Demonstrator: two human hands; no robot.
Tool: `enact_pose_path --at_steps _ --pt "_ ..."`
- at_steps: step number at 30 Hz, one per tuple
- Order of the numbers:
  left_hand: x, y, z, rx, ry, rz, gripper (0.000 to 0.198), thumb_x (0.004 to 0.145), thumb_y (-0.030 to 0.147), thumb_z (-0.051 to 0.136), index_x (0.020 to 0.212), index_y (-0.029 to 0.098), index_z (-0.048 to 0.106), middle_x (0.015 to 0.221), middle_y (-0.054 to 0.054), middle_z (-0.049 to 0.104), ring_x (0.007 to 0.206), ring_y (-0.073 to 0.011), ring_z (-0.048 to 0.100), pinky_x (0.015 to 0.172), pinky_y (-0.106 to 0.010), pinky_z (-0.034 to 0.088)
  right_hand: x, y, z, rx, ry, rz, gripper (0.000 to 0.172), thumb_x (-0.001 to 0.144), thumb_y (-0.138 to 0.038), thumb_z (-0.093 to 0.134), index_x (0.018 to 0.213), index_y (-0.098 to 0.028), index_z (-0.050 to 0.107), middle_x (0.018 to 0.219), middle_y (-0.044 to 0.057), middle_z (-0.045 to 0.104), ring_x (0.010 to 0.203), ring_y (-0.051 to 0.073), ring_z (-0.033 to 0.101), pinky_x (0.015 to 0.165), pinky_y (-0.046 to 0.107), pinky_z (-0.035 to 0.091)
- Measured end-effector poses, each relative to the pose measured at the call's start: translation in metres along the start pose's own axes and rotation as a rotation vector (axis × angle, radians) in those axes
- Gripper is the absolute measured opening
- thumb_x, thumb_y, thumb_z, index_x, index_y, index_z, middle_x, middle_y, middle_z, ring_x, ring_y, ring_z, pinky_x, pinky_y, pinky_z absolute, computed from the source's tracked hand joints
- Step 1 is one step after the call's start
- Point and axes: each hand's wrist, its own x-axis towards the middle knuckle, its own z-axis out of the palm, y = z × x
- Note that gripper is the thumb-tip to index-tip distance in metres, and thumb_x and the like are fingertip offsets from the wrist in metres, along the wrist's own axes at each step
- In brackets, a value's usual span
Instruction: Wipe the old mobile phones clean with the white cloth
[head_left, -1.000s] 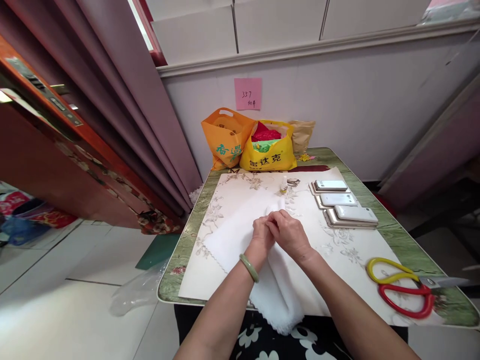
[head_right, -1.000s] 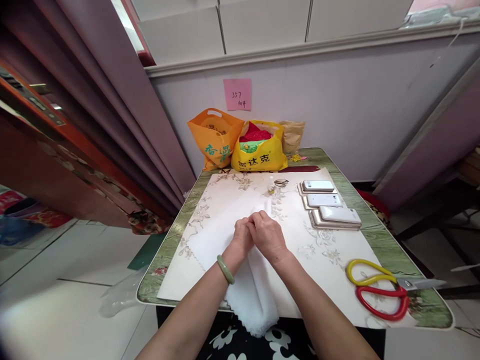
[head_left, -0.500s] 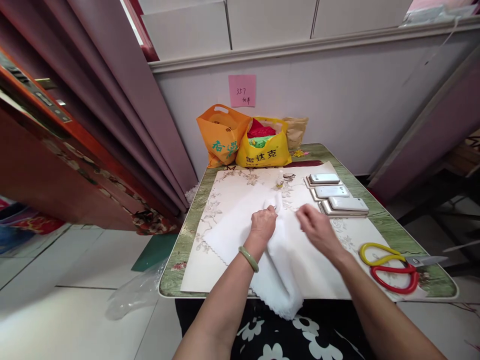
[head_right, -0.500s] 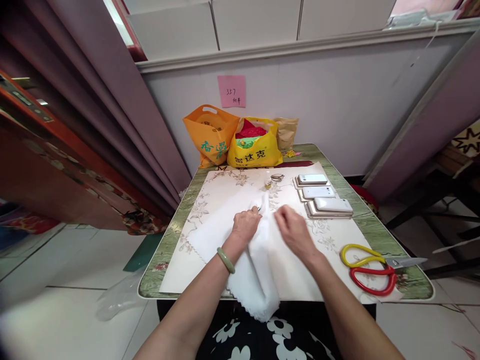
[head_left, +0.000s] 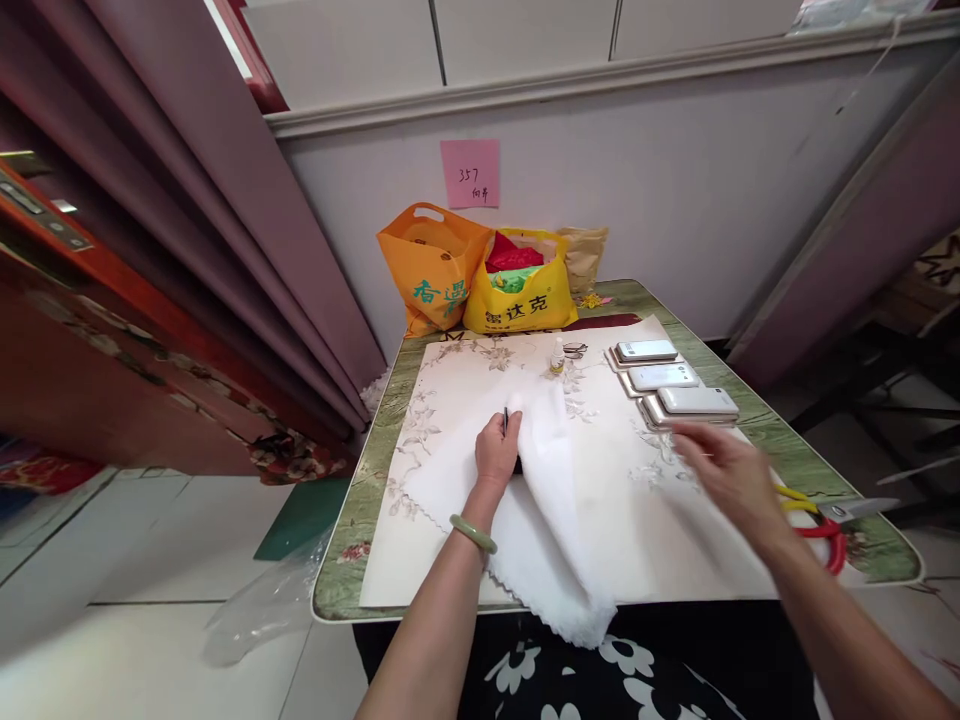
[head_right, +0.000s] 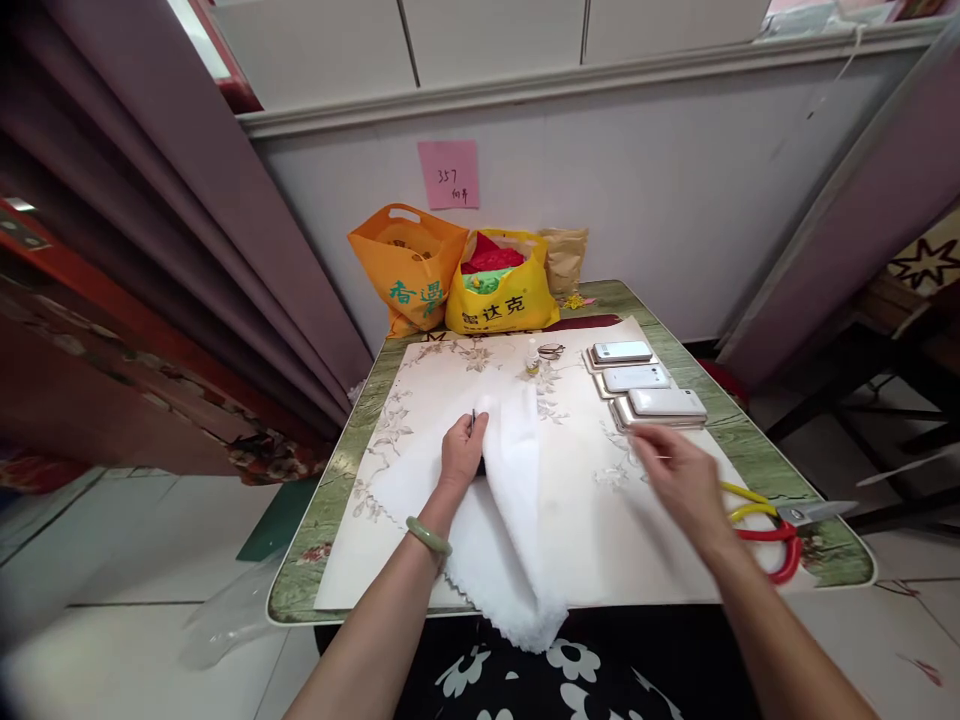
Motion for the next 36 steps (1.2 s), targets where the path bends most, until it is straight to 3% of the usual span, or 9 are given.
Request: enact_pose_path --at_steps 3,5,8,11,18,26,36 --pt "-0.005 0.0 0.001 -0.164 0.058 0.014 0.042 0.09 0.055 0.038 0.065 0.022 0.043 0.059 0.004 0.045 0.058 -0.0134 0.04 0.059 -0.025 0.031 -0.001 -0.051 0.08 0.253 -0.334 0.0 0.032 0.081 -0.051 0.06 0.089 -0.021 0.068 0.084 0.005 0.069 0.068 0.019 0.066 0.06 0.031 0.053" --pt "-0.007 -0.002 0.001 -0.248 0.074 0.02 0.043 0.093 0.052 0.031 0.067 0.022 0.047 0.062 0.002 0.05 0.061 -0.0146 0.043 0.061 -0.026 0.033 0.005 -0.071 0.124 0.352 -0.428 0.049 0.031 0.079 -0.049 0.062 0.09 -0.021 0.067 0.086 0.004 0.068 0.063 0.016 0.065 0.053 0.027 0.051" --pt "-0.009 -0.006 -0.001 -0.288 0.06 0.055 0.039 0.094 0.047 0.031 0.067 0.022 0.044 0.062 0.002 0.047 0.061 -0.0144 0.042 0.061 -0.025 0.034 0.019 -0.079 0.169 0.477 -0.363 0.152 0.035 0.078 -0.053 0.062 0.088 -0.02 0.066 0.082 0.003 0.066 0.055 0.013 0.059 0.046 0.024 0.046" --pt "-0.008 -0.008 -0.002 -0.284 0.035 0.11 0.034 0.094 0.042 0.035 0.067 0.022 0.039 0.062 0.004 0.042 0.06 -0.0134 0.038 0.059 -0.024 0.032 0.029 -0.072 0.192 0.545 -0.311 0.188 0.038 0.077 -0.056 0.061 0.082 -0.018 0.067 0.067 0.0 0.062 0.05 0.011 0.049 0.045 0.023 0.039" --pt "-0.005 -0.009 0.002 -0.285 0.062 0.113 0.032 0.093 0.035 0.036 0.065 0.022 0.038 0.06 0.004 0.042 0.057 -0.0132 0.037 0.058 -0.025 0.03 0.023 -0.061 0.202 0.633 -0.285 0.164 0.039 0.073 -0.056 0.067 0.076 -0.017 0.068 0.061 -0.001 0.059 0.052 0.01 0.042 0.049 0.023 0.034" --pt "0.002 -0.003 0.002 -0.291 0.278 -0.007 0.031 0.092 0.036 0.038 0.064 0.022 0.042 0.061 0.002 0.046 0.059 -0.0143 0.04 0.062 -0.027 0.033 0.018 -0.062 0.201 0.477 -0.353 0.038 0.033 0.075 -0.05 0.066 0.066 -0.019 0.062 0.055 -0.003 0.053 0.051 0.011 0.041 0.048 0.023 0.032" --pt "0.047 0.015 0.011 -0.379 0.513 -0.114 0.035 0.091 0.043 0.041 0.064 0.021 0.043 0.061 0.004 0.044 0.06 -0.0123 0.037 0.062 -0.027 0.034 0.021 -0.054 0.202 0.666 -0.39 0.085 0.036 0.075 -0.054 0.067 0.076 -0.018 0.064 0.061 -0.002 0.055 0.054 0.011 0.042 0.051 0.023 0.035"
